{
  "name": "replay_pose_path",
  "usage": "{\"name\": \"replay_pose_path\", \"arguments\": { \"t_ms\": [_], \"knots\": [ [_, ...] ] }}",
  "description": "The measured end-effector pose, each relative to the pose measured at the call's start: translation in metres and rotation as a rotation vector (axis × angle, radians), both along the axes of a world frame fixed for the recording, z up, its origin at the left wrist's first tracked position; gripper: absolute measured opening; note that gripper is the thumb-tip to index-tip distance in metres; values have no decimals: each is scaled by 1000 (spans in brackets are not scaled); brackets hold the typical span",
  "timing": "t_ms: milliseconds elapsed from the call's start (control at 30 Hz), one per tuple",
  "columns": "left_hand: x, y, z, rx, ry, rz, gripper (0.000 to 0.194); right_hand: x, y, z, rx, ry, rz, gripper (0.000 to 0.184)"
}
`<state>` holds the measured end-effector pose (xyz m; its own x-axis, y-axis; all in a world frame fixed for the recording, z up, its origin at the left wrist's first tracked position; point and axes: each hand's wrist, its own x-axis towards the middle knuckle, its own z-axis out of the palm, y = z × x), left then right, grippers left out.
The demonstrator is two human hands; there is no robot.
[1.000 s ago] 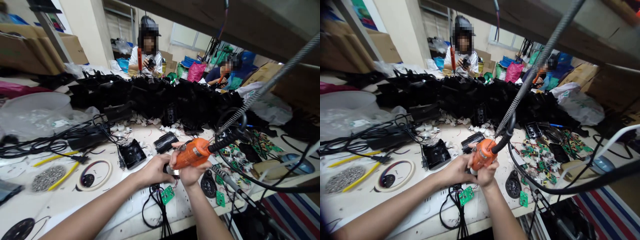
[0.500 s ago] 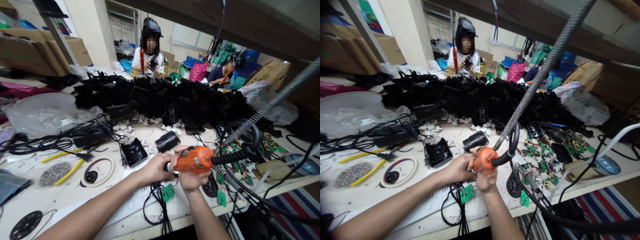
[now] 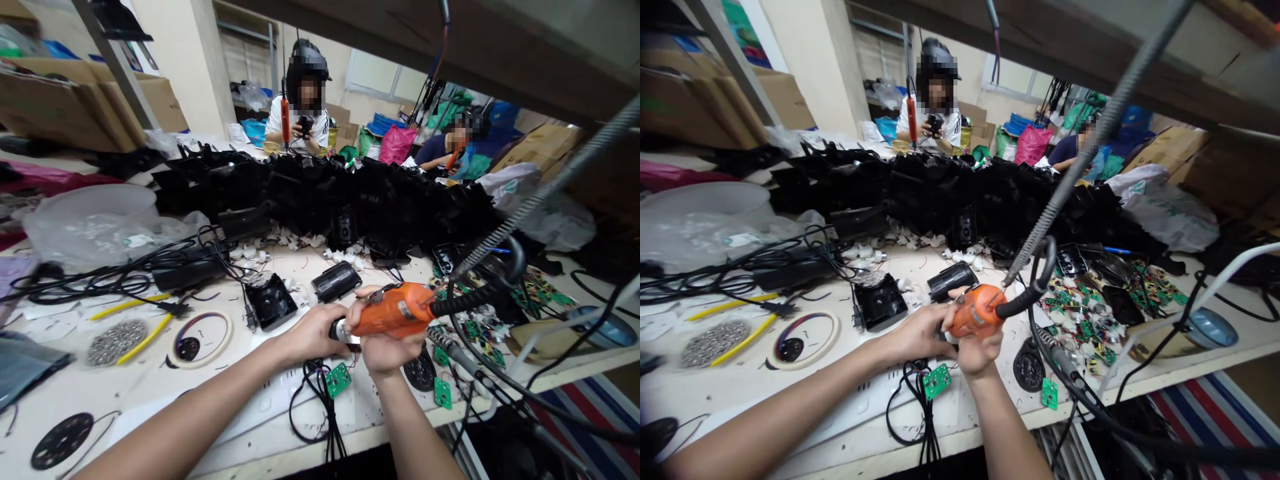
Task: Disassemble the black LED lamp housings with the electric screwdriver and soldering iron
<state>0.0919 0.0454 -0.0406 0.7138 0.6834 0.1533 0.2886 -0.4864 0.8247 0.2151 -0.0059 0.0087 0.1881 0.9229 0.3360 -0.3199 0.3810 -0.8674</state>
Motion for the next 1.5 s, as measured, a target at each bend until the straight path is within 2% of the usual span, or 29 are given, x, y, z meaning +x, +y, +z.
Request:
{"name": "replay_pose_path", "arguments": {
  "t_ms": [133,200,333,400,600,967,1133,1500],
  "knots": [
    [-5,-3,3,-9,2,46,61,1,2,12,96,106,-34,69],
    [-8,-4,4,9,-7,75,54,2,1,15,122,105,-22,70],
    [-8,-6,7,57,-20,128,27,2,1,16,145,83,13,68],
    [-7,-6,8,54,-17,125,27,2,2,13,146,82,12,68],
    [1,-3,7,3,-2,82,42,-1,11,5,86,68,52,72],
    [2,0,6,-78,4,44,35,-7,18,12,51,58,85,77],
    [3,0,3,-78,-23,34,27,-9,20,11,24,38,91,76],
    [3,-1,0,-108,-33,54,25,-10,31,0,-29,-75,116,78]
  ]
}}
